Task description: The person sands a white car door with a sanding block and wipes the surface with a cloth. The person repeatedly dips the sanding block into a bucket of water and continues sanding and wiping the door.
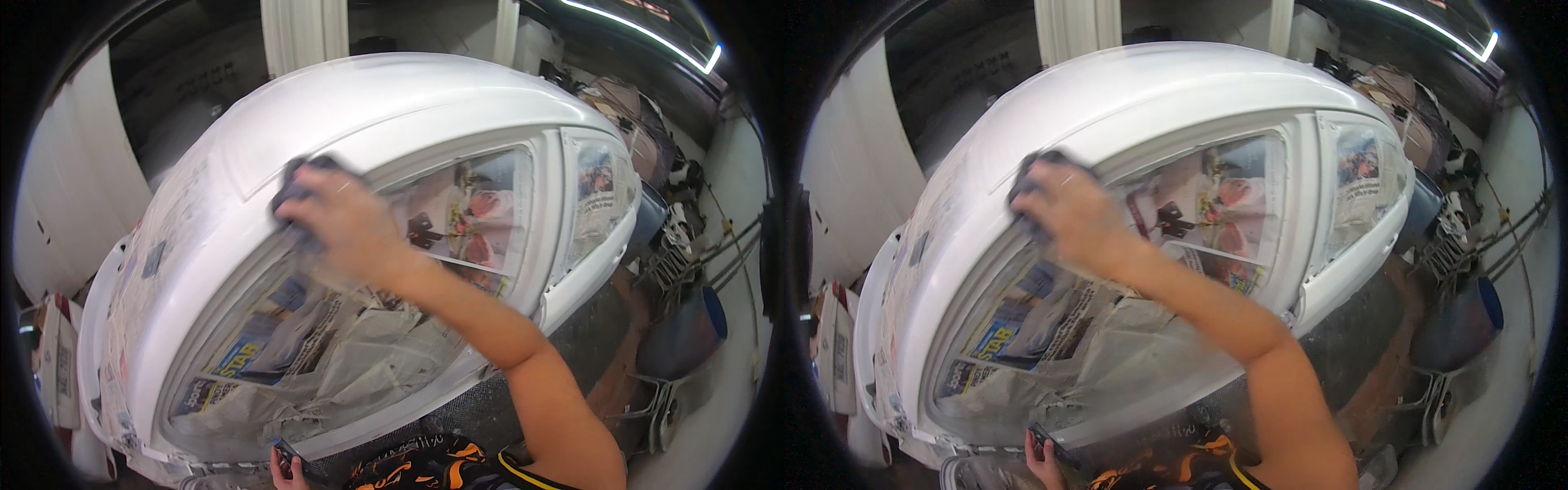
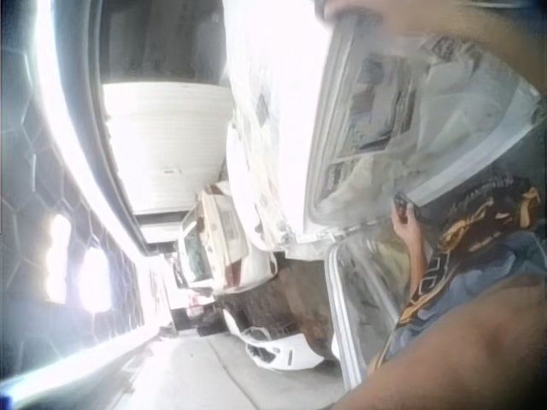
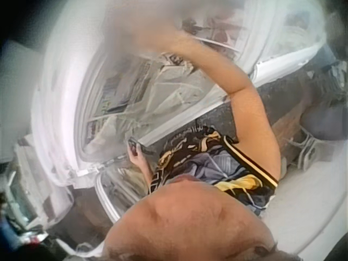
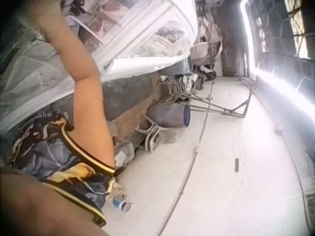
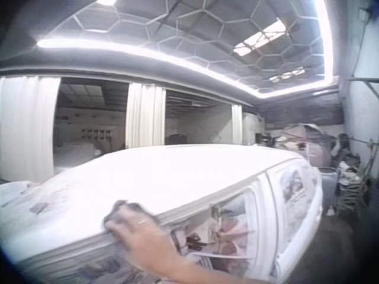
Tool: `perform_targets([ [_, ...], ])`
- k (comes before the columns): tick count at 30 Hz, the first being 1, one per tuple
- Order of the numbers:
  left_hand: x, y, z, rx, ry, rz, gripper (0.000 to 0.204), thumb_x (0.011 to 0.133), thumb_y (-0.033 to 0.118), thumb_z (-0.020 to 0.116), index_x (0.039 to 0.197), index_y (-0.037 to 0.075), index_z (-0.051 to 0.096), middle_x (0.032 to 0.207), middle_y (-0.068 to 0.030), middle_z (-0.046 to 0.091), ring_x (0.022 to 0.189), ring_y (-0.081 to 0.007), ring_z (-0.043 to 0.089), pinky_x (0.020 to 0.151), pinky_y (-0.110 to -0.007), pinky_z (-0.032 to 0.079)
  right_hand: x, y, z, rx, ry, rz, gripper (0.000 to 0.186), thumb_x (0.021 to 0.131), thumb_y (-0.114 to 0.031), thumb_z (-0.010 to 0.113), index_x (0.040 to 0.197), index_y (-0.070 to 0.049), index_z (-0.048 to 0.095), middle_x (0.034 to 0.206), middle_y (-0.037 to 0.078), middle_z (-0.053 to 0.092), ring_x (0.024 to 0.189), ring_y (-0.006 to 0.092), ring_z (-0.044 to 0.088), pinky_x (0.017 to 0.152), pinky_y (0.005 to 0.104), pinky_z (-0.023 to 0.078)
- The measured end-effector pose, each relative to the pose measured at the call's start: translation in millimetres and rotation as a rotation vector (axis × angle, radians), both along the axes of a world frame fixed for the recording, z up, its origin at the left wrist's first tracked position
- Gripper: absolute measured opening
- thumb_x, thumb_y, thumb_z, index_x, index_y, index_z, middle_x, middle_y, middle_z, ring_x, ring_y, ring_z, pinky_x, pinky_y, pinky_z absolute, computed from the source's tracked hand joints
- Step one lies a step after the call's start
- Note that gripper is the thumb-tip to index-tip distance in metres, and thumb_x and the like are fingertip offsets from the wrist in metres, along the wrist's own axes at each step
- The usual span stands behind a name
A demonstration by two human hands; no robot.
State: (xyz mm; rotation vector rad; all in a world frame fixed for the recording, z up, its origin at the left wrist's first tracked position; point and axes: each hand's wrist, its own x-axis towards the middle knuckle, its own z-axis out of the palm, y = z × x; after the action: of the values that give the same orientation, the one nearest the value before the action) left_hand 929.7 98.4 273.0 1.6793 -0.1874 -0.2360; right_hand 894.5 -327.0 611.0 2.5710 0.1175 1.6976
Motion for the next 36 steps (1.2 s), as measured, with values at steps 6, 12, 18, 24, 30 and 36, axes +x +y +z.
perform_targets([
  [6,6,-69,10,0.018,-0.140,-0.155,0.059,0.095,0.000,0.069,0.151,-0.003,0.051,0.134,-0.0154,0.062,0.099,-0.0164,0.064,0.087,-0.029,0.053,-127,-157,56,0.247,-0.061,-0.226,0.045,0.081,0.000,0.066,0.124,-0.014,0.065,0.123,0.014,0.064,0.118,0.0359,0.063,0.101,0.0408,0.051],
  [12,-24,-148,46,-0.029,-0.234,-0.310,0.064,0.088,0.005,0.075,0.149,0.003,0.056,0.128,-0.0102,0.060,0.105,-0.0188,0.061,0.084,-0.031,0.054,-211,-280,77,0.292,-0.043,-0.460,0.034,0.094,-0.008,0.066,0.128,-0.011,0.064,0.125,0.012,0.069,0.114,0.0287,0.067,0.099,0.0355,0.051],
  [18,-67,-170,66,0.129,-0.381,-0.345,0.064,0.085,0.004,0.078,0.146,0.004,0.059,0.127,-0.0104,0.059,0.108,-0.0217,0.064,0.080,-0.032,0.058,-267,-313,81,0.492,-0.282,-0.186,0.032,0.094,-0.005,0.066,0.125,-0.009,0.067,0.112,0.011,0.071,0.106,0.0245,0.068,0.096,0.0324,0.050],
  [24,-106,-156,67,0.231,-0.352,-0.256,0.066,0.082,0.005,0.080,0.145,0.005,0.060,0.126,-0.0116,0.062,0.109,-0.0220,0.065,0.083,-0.033,0.057,-227,-276,68,0.220,-0.119,-0.359,0.038,0.088,0.001,0.063,0.123,-0.014,0.066,0.119,0.012,0.067,0.111,0.0337,0.067,0.095,0.0398,0.053],
  [30,-125,-139,67,0.250,-0.388,-0.229,0.066,0.082,0.008,0.082,0.144,0.005,0.061,0.126,-0.0134,0.064,0.109,-0.0237,0.065,0.084,-0.033,0.054,-157,-199,68,0.176,-0.026,-0.187,0.041,0.083,0.003,0.060,0.120,-0.013,0.065,0.116,0.014,0.064,0.106,0.0397,0.065,0.090,0.0449,0.052],
  [36,-137,-109,66,0.206,-0.406,-0.183,0.065,0.082,0.007,0.081,0.144,0.004,0.060,0.126,-0.0137,0.063,0.111,-0.0252,0.065,0.092,-0.035,0.053,-84,-110,65,0.110,0.094,-0.010,0.043,0.079,0.004,0.058,0.116,-0.015,0.066,0.110,0.017,0.059,0.096,0.0429,0.063,0.081,0.0505,0.051],
])
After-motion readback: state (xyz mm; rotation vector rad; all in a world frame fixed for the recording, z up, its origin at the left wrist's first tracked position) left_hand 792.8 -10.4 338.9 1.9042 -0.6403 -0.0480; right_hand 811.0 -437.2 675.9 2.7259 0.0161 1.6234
